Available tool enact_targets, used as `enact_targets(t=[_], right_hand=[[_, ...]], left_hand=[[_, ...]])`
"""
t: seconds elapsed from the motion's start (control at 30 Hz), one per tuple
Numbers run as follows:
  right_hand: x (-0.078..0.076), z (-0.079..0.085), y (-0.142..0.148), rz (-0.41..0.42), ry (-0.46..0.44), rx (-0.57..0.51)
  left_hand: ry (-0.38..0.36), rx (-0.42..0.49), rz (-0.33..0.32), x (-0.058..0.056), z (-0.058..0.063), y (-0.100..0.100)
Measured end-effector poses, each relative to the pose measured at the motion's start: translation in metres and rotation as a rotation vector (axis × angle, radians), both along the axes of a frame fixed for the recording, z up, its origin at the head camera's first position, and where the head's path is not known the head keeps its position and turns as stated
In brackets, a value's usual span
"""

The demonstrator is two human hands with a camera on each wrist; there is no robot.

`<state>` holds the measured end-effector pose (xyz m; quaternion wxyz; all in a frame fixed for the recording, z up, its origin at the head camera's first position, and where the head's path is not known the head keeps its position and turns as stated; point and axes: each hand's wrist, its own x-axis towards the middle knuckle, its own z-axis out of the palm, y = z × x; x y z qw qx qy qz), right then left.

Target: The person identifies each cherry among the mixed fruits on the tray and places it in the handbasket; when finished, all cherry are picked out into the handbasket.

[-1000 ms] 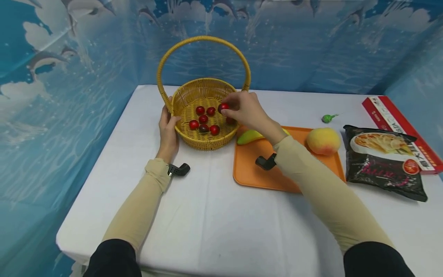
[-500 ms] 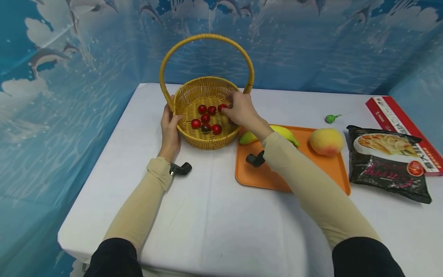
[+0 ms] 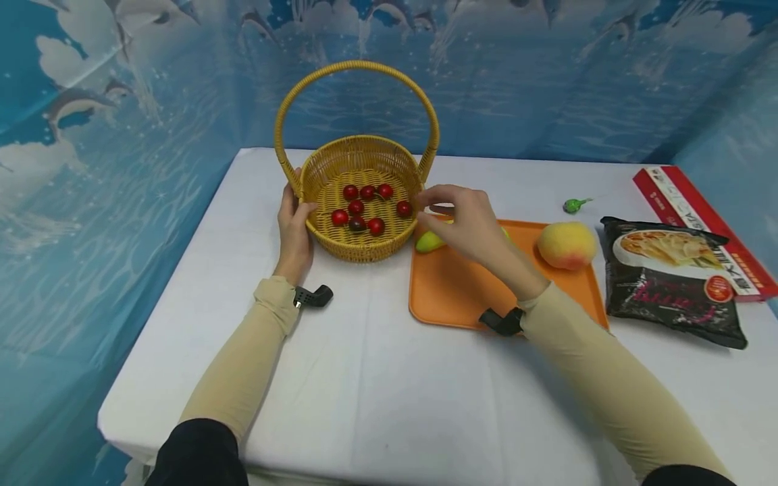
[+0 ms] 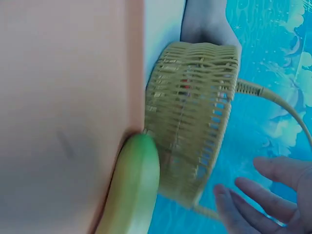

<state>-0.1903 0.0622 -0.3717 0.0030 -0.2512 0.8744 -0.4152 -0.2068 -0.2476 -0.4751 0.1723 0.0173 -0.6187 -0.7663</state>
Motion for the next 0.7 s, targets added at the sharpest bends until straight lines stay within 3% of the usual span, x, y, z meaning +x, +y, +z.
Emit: enact_targets(t=[0.27, 0.7], right_hand=[[0.028, -0.012, 0.047, -0.072, 0.01, 0.073], [0.054, -0.03, 0.091, -0.068, 0.102, 0.123]], left_hand=[[-0.011, 0.017, -0.001, 0.001, -0.002, -0.008], [-0.013, 0.03, -0.008, 0.0, -0.004, -0.012]])
